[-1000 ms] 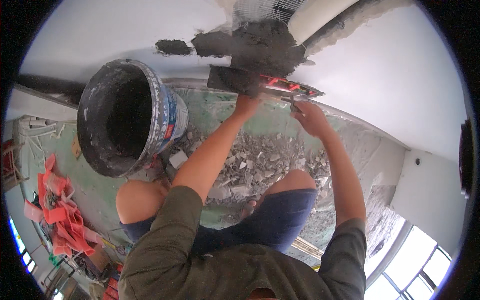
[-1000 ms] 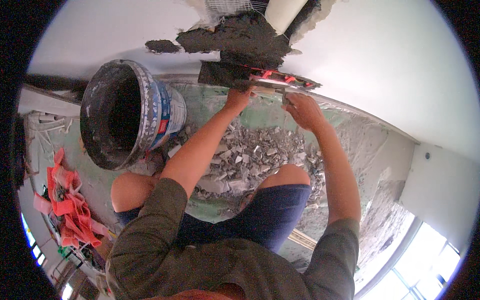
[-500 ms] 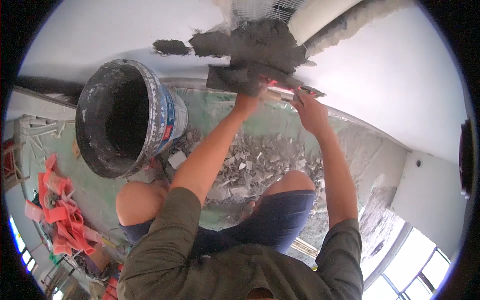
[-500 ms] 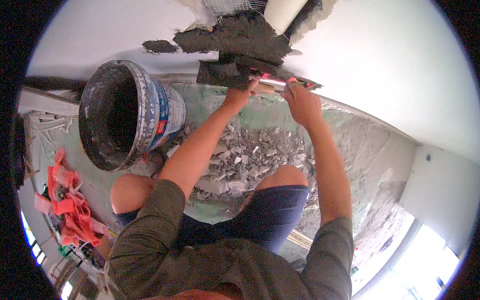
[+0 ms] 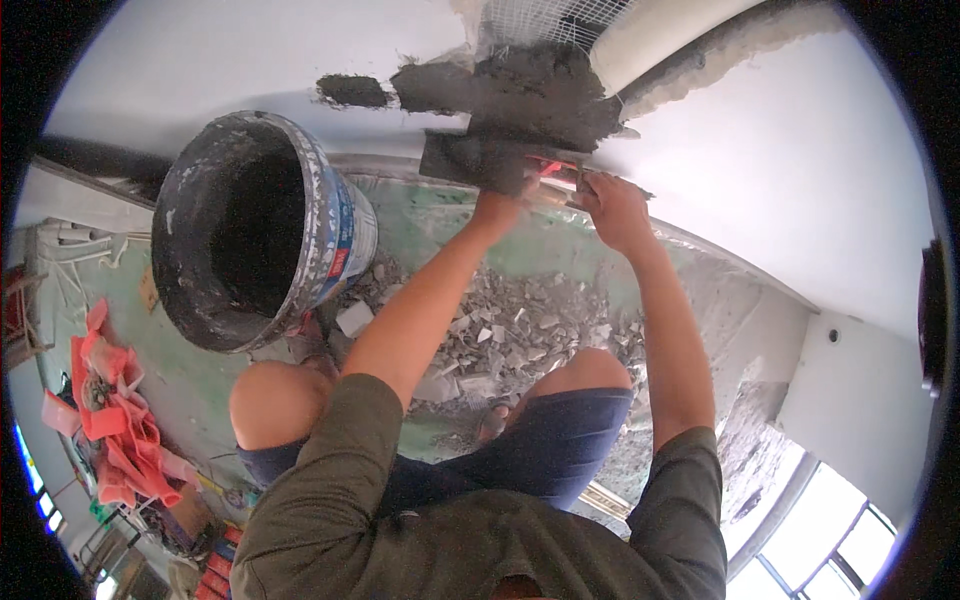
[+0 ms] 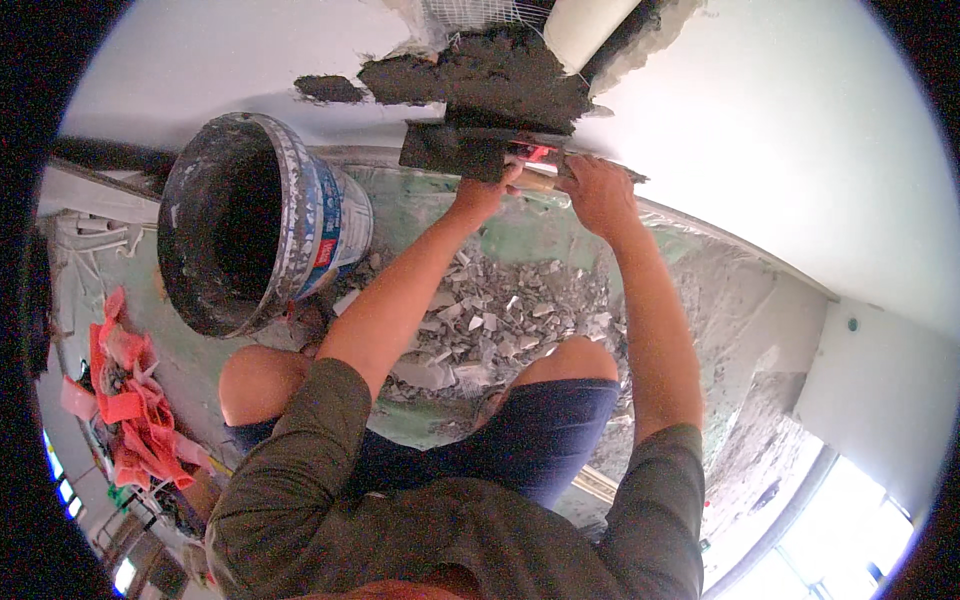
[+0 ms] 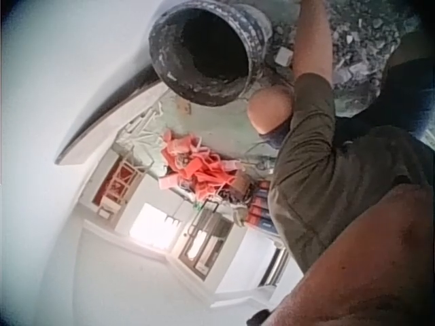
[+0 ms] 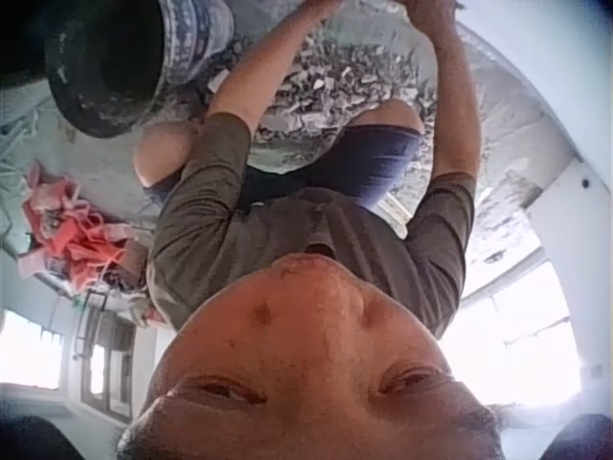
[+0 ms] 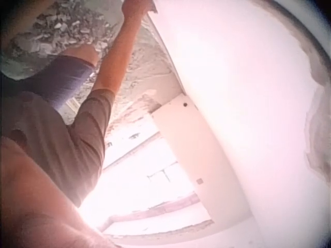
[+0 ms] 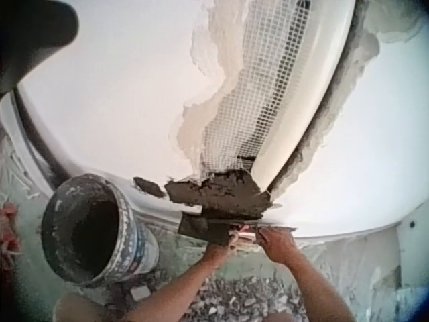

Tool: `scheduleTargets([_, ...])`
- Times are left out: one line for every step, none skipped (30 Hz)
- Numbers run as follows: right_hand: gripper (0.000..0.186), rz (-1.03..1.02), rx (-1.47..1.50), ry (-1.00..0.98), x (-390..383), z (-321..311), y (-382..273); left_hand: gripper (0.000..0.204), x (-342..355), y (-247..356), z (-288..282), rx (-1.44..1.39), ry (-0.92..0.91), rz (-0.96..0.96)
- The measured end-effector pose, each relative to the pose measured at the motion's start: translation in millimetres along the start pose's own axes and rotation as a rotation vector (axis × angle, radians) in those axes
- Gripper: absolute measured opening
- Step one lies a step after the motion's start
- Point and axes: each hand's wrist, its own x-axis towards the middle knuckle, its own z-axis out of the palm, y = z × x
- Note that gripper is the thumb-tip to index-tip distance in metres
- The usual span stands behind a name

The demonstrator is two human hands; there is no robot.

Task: Applying mortar to a wall gap around a pipe and wire mesh using a trowel.

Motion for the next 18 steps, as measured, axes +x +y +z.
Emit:
scheduleTargets([0.032, 0.001, 0.002, -0.001, -0.2, 1.0, -2.4, 0.021, -0.9, 0.6, 0.1, 0.001, -0.001, -0.002])
scheduleTargets([0.032, 0.055, -0.007, 0.009, -1.3, 3.1, -5.5, 0.021, -1.7, 1.1, 1.3, -0.016, 0.003, 0.002])
scheduleTargets([0.033, 0.109, -0.019, 0.019, -3.1, 4.7, -8.3, 0.021, -2.2, 1.7, 3.4, -0.034, 0.005, 0.007])
scheduleTargets([0.033, 0.101, -0.011, 0.025, 0.8, 2.4, -19.2, 0.021, -0.2, -1.3, -3.6, -0.024, 0.012, 0.011])
scheduleTargets([0.033, 0.143, -0.019, 0.004, 5.3, -2.5, -34.4, 0.021, 1.4, -6.5, -14.5, 0.084, 0.021, 0.071])
scheduleTargets([0.033, 0.184, -0.028, -0.018, 8.2, -5.6, -47.1, 0.022, 2.3, -11.3, -24.9, 0.192, 0.03, 0.131])
scheduleTargets([0.033, 0.2, -0.045, -0.023, -0.6, -8.2, -43.2, 0.022, 0.6, -6.5, -11.4, 0.172, 0.015, 0.13])
scheduleTargets([0.033, 0.25, -0.023, -0.009, -9.8, -9.5, -38.2, 0.022, -3.6, 0.8, 3.6, 0.019, 0.006, 0.018])
scheduleTargets([0.032, 0.301, -0.003, 0.007, -20.2, -11.6, -32.8, 0.023, -6.2, 8.7, 18.1, -0.133, -0.005, -0.096])
scheduleTargets([0.032, 0.284, 0.009, 0.013, -21.6, -14.6, -42.6, 0.023, -3.8, 4.6, 9.7, -0.12, 0.01, -0.09])
scheduleTargets([0.032, 0.267, 0.047, 0.041, -20.8, -15.7, -55.2, 0.024, -0.1, -4.6, -7.0, 0.016, 0.037, 0.02])
scheduleTargets([0.031, 0.25, 0.086, 0.067, -19.0, -16.2, -66.8, 0.025, 1.4, -14.1, -25.7, 0.154, 0.061, 0.126])
scheduleTargets([0.031, 0.261, 0.069, 0.061, -29.7, -22.0, -60.5, 0.025, -0.2, -12.6, -14.2, 0.135, 0.052, 0.125])
scheduleTargets([0.031, 0.259, 0.012, -0.015, -39.6, -27.7, -54.2, 0.025, -4.0, -11.2, -2.4, 0.088, 0.019, 0.051])
scheduleTargets([0.031, 0.259, -0.042, -0.093, -46.2, -31.3, -48.4, 0.026, -5.9, -9.6, 8.7, 0.042, -0.015, -0.024])
scheduleTargets([0.031, 0.257, -0.046, -0.09, -46.8, -31.2, -50.5, 0.026, -5.2, -13.2, 9.3, 0.04, -0.015, -0.019])
scheduleTargets([0.032, 0.165, -0.067, -0.091, -41.7, -23.8, -56.8, 0.026, -2.8, -20.9, 0.4, 0.185, 0.038, 0.115])
scheduleTargets([0.032, 0.073, -0.087, -0.091, -35.8, -18.8, -63.6, 0.025, -0.3, -28.3, -9.2, 0.333, 0.091, 0.247])
